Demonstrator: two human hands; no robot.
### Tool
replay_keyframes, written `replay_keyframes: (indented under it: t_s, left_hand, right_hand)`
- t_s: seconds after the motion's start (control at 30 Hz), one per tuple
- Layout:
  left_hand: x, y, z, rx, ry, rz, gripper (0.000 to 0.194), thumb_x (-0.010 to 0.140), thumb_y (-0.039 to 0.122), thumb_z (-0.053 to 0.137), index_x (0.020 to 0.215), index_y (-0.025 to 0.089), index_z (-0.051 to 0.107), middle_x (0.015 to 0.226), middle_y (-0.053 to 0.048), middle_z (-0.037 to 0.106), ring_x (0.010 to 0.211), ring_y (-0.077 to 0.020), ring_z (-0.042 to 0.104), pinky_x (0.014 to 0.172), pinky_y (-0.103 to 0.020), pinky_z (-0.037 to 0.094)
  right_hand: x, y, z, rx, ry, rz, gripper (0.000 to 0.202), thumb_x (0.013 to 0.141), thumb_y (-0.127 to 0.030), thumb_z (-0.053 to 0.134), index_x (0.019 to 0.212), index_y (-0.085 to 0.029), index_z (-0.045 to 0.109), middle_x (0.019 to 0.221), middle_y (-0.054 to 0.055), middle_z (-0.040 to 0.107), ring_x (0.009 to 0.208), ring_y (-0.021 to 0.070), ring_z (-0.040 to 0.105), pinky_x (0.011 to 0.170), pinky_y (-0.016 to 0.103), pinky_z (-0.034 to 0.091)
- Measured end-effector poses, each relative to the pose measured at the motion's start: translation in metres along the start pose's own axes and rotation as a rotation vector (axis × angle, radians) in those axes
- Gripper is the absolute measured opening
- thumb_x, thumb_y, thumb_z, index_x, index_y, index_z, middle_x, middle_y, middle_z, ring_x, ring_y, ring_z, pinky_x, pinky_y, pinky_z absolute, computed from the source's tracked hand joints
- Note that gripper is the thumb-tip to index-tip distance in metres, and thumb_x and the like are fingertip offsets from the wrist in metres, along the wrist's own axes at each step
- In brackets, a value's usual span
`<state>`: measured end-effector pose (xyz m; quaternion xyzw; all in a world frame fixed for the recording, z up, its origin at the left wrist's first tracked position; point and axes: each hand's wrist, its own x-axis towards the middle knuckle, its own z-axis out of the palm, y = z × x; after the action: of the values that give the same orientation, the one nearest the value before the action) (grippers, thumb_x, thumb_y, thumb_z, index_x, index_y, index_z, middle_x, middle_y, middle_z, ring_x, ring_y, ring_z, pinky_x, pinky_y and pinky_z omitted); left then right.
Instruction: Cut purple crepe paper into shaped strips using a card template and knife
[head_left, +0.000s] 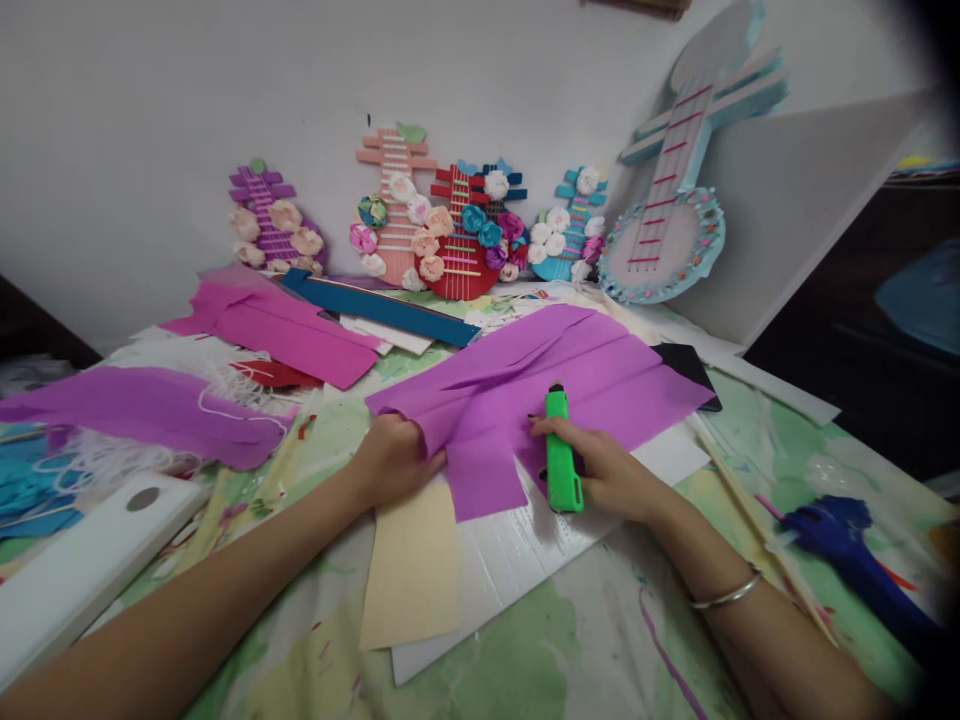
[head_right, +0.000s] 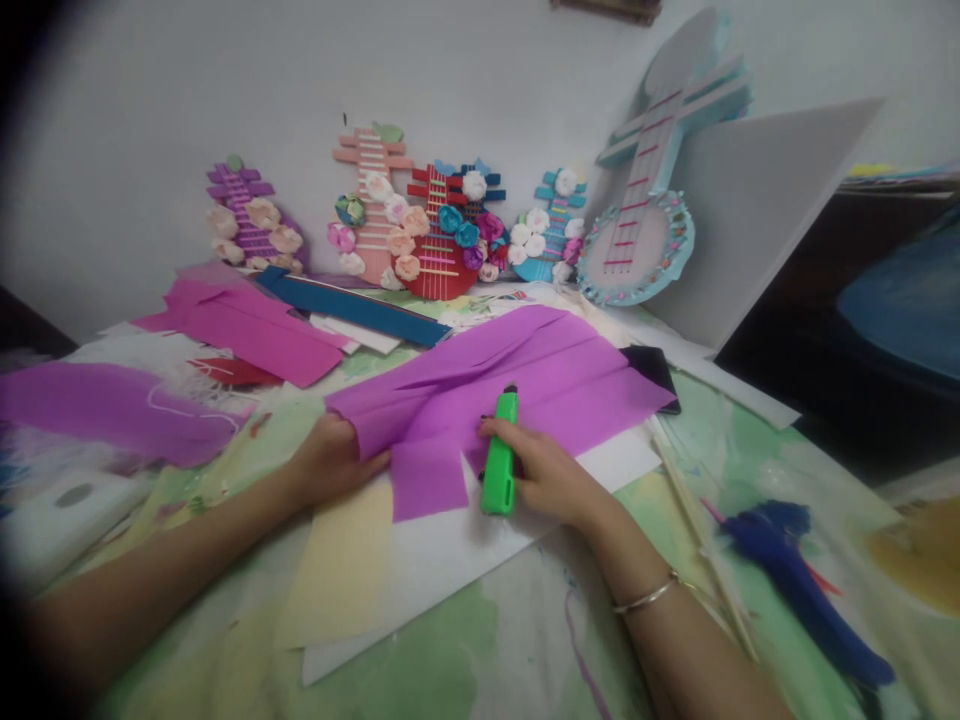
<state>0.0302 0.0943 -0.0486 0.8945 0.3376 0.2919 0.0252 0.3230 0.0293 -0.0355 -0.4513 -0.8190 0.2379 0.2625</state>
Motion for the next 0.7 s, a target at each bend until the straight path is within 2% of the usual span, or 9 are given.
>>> replay_keyframes:
  t_s: [0.13, 0.23, 0.47, 0.57, 0.7]
  left_hand:
    - [0.0012, -0.0020, -0.0001, -0.122, 0.073, 0.066, 0.024, 0.082, 0.027, 0.057, 0.102, 0.019, 0.069, 0.099, -0.008, 0.074, 0.090, -0.0240, 0.070, 0.083, -0.038, 0.054]
    - [0.0026, -0.0030, 0.0011, -0.201, 0.127, 0.063, 0.022, 0.084, 0.032, 0.059, 0.100, 0.020, 0.070, 0.099, -0.007, 0.074, 0.089, -0.0235, 0.070, 0.082, -0.037, 0.055]
    - [0.0025, -0.0001, 0.0023, -0.226, 0.155, -0.016, 0.022, 0.083, 0.033, 0.063, 0.099, 0.020, 0.071, 0.101, -0.006, 0.074, 0.095, -0.0250, 0.070, 0.086, -0.037, 0.055]
    - [0.0017, 0.0002, 0.0030, -0.225, 0.175, -0.008, 0.022, 0.084, 0.032, 0.064, 0.101, 0.020, 0.070, 0.102, -0.006, 0.074, 0.095, -0.0245, 0.070, 0.088, -0.037, 0.055]
    - [0.0012, 0.0001, 0.0036, -0.215, 0.194, 0.007, 0.022, 0.084, 0.032, 0.063, 0.100, 0.019, 0.071, 0.101, -0.007, 0.074, 0.095, -0.0244, 0.070, 0.089, -0.038, 0.054]
  right_hand:
    - [0.0001, -0.0005, 0.0002, 0.000, -0.013, 0.001, 0.046, 0.083, -0.026, 0.060, 0.128, -0.025, 0.050, 0.124, 0.009, 0.062, 0.100, 0.0259, 0.063, 0.084, 0.038, 0.048]
    - [0.0002, -0.0012, 0.0000, 0.013, -0.021, -0.006, 0.045, 0.084, -0.026, 0.060, 0.128, -0.026, 0.050, 0.127, 0.009, 0.061, 0.102, 0.0257, 0.063, 0.084, 0.038, 0.048]
    - [0.0005, -0.0027, -0.0001, 0.001, -0.026, 0.016, 0.045, 0.084, -0.027, 0.060, 0.128, -0.023, 0.050, 0.121, 0.010, 0.064, 0.095, 0.0252, 0.064, 0.082, 0.038, 0.047]
    - [0.0006, -0.0033, -0.0002, -0.005, -0.029, 0.026, 0.045, 0.084, -0.028, 0.060, 0.127, -0.022, 0.050, 0.115, 0.009, 0.066, 0.094, 0.0255, 0.064, 0.081, 0.037, 0.047]
    - [0.0003, -0.0031, 0.0000, 0.000, -0.028, 0.033, 0.045, 0.084, -0.028, 0.060, 0.128, -0.022, 0.050, 0.117, 0.009, 0.065, 0.093, 0.0245, 0.064, 0.080, 0.036, 0.047]
